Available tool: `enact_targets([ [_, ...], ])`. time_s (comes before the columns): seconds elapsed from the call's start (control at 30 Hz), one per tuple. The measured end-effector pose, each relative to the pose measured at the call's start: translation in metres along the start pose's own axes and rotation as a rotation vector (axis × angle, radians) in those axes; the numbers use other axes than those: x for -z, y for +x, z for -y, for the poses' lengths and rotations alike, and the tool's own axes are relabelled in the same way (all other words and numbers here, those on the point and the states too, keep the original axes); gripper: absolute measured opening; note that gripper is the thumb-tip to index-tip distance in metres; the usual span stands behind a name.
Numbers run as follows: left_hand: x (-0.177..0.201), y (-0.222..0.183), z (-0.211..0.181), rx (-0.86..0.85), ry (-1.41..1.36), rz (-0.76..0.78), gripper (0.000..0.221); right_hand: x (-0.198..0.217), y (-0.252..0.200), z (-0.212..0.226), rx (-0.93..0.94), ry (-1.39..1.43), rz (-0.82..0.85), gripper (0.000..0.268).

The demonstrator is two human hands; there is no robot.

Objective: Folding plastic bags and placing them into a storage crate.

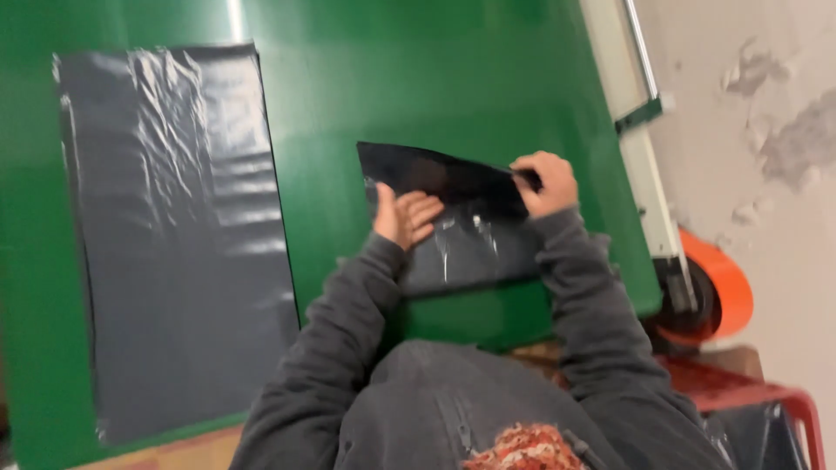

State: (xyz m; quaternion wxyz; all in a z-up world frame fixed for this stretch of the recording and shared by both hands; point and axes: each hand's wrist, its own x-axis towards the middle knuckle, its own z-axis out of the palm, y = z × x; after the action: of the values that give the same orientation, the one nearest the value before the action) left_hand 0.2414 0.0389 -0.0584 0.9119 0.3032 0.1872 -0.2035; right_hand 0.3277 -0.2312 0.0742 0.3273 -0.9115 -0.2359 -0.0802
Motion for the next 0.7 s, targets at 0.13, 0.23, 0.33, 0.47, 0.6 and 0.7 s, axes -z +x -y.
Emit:
enact_targets([
  [0.13, 0.011, -0.053, -0.015, 0.032, -0.114, -0.073, 0.106, 0.008, -0.094, 0.021, 0.201, -0.110, -0.146, 0.023],
  [0.23, 0.073, -0.038, 0.019, -0.072, -0.160, 0.012, 0.103, 0.000, -0.136, 0.018, 0.181, -0.160, -0.158, 0.030],
  [0.33, 0.092, -0.046, 0.047, -0.276, -0.061, 0.056, 0.088, -0.011, -0.165, 0.009, 0.164, -0.202, -0.146, 0.030],
  [0.47, 0.008, -0.145, 0.013, -0.711, 0.783, -0.260, 0.066, -0.020, -0.176, -0.004, 0.151, -0.269, -0.125, 0.032],
  [0.6, -0.029, -0.192, 0.004, -1.209, 2.012, -0.143, 0.054, -0.023, -0.176, -0.002, 0.122, -0.392, -0.057, 0.035],
  [0.7, 0.011, -0.165, 0.027, -1.244, 2.337, 0.000, 0.033, 0.000, -0.155, 0.063, 0.173, -0.484, 0.047, 0.043],
])
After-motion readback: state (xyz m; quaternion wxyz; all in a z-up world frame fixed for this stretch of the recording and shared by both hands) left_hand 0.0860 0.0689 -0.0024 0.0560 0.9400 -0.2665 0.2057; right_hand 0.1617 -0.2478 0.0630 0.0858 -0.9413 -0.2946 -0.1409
